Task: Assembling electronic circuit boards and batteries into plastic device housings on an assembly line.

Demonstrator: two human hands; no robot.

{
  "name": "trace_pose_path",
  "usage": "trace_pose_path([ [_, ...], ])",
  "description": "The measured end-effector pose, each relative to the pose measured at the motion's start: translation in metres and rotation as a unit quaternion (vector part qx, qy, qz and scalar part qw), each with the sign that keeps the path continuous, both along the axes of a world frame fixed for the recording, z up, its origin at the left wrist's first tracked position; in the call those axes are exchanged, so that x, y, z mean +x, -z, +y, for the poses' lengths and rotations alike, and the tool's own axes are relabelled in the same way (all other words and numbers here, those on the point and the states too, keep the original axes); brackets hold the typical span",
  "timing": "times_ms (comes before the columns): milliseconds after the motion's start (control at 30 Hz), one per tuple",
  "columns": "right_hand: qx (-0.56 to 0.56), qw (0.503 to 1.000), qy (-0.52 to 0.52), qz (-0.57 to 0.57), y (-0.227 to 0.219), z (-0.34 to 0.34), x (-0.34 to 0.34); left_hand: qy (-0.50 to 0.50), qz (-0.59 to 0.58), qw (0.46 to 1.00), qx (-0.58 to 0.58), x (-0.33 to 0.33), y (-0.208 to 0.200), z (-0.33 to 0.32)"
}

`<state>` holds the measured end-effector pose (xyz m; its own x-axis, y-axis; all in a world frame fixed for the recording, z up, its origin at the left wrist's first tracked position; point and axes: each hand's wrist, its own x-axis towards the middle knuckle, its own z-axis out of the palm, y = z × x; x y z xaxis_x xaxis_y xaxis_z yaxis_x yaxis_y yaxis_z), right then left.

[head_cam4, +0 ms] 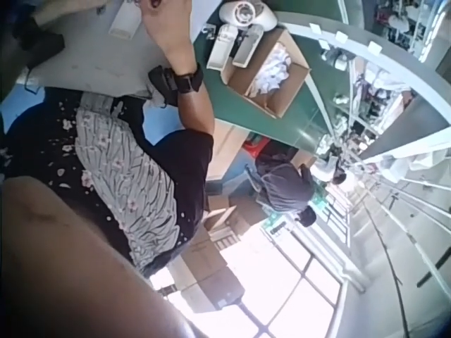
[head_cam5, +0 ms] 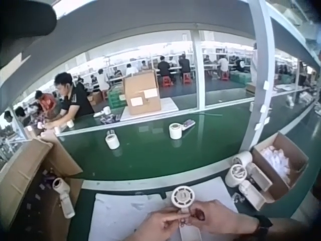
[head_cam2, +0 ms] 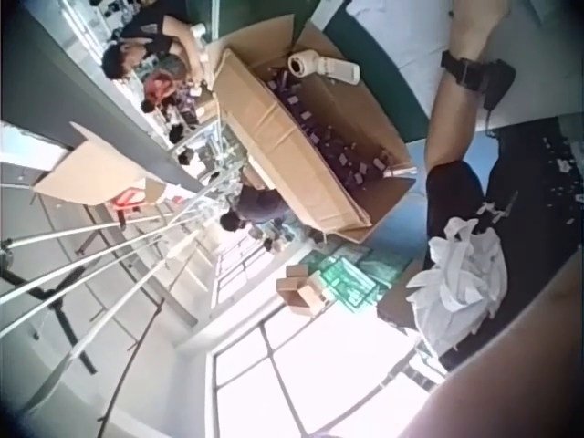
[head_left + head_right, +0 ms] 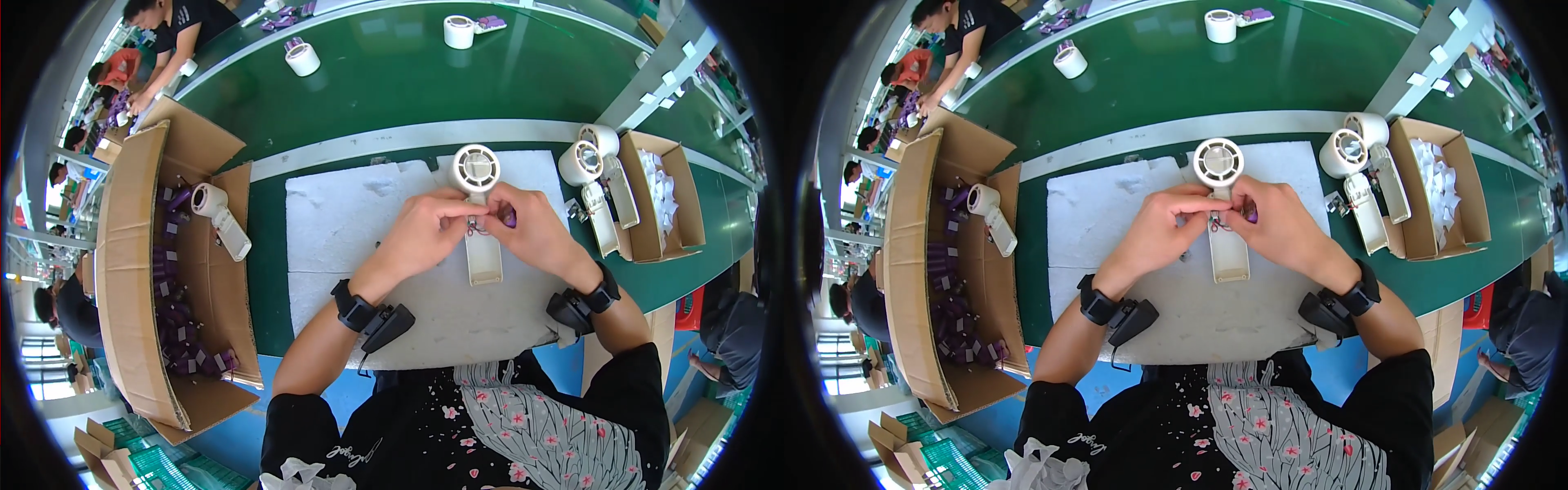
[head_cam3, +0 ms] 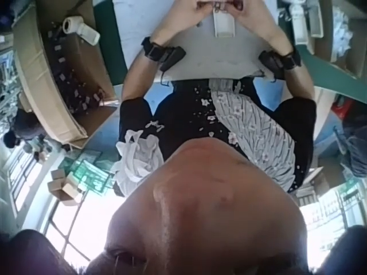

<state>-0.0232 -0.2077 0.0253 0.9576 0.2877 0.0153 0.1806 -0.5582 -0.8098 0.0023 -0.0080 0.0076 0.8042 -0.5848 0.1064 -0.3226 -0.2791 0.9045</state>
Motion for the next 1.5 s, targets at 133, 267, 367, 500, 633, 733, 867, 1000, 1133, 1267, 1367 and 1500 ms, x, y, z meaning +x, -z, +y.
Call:
trace_pose_path([
  [133,0.07,0.983,-0.081,0.149,-0.023,-0.012,0.004,-0.017,-0.004,0.999,-0.034,-0.002,0.006,0.005],
  [267,0.141,0.97,-0.095,0.172,-0.009,-0.027,0.001,-0.049,-0.029,0.995,-0.083,0.0,0.005,0.009],
  [367,0.17,0.969,-0.037,0.176,-0.016,-0.02,0.003,-0.066,-0.049,0.991,-0.105,0.005,0.019,0.017],
  [500,-0.063,0.997,0.03,-0.034,-0.008,-0.025,-0.004,-0.089,-0.034,0.989,-0.109,0.002,0.023,0.013],
  [633,-0.166,0.961,-0.01,-0.223,-0.014,-0.019,-0.006,-0.109,-0.002,0.989,-0.095,0.001,0.018,0.014],
  [733,-0.162,0.952,-0.047,-0.256,-0.012,-0.019,-0.004,-0.116,0.009,0.989,-0.092,0.003,0.019,0.012],
  [867,-0.201,0.945,-0.085,-0.244,-0.013,-0.019,-0.003,-0.118,0.003,0.989,-0.089,0.004,0.019,0.011],
  [1000,-0.272,0.927,-0.107,-0.237,-0.013,-0.015,-0.001,-0.12,0.011,0.989,-0.086,0.004,0.015,0.009],
  [1133,-0.254,0.928,-0.101,-0.254,-0.018,-0.015,-0.001,-0.124,0.053,0.986,-0.093,0.001,0.012,0.008],
  [1267,-0.194,0.945,-0.102,-0.243,-0.022,-0.017,0.0,-0.136,0.055,0.986,-0.08,0.001,0.014,0.005],
  [1367,-0.171,0.948,-0.102,-0.247,-0.021,-0.018,0.001,-0.151,0.046,0.985,-0.07,0.001,0.015,0.003],
  [1500,-0.186,0.943,-0.115,-0.252,-0.024,-0.016,0.001,-0.159,0.024,0.983,-0.09,-0.001,0.017,0.002],
])
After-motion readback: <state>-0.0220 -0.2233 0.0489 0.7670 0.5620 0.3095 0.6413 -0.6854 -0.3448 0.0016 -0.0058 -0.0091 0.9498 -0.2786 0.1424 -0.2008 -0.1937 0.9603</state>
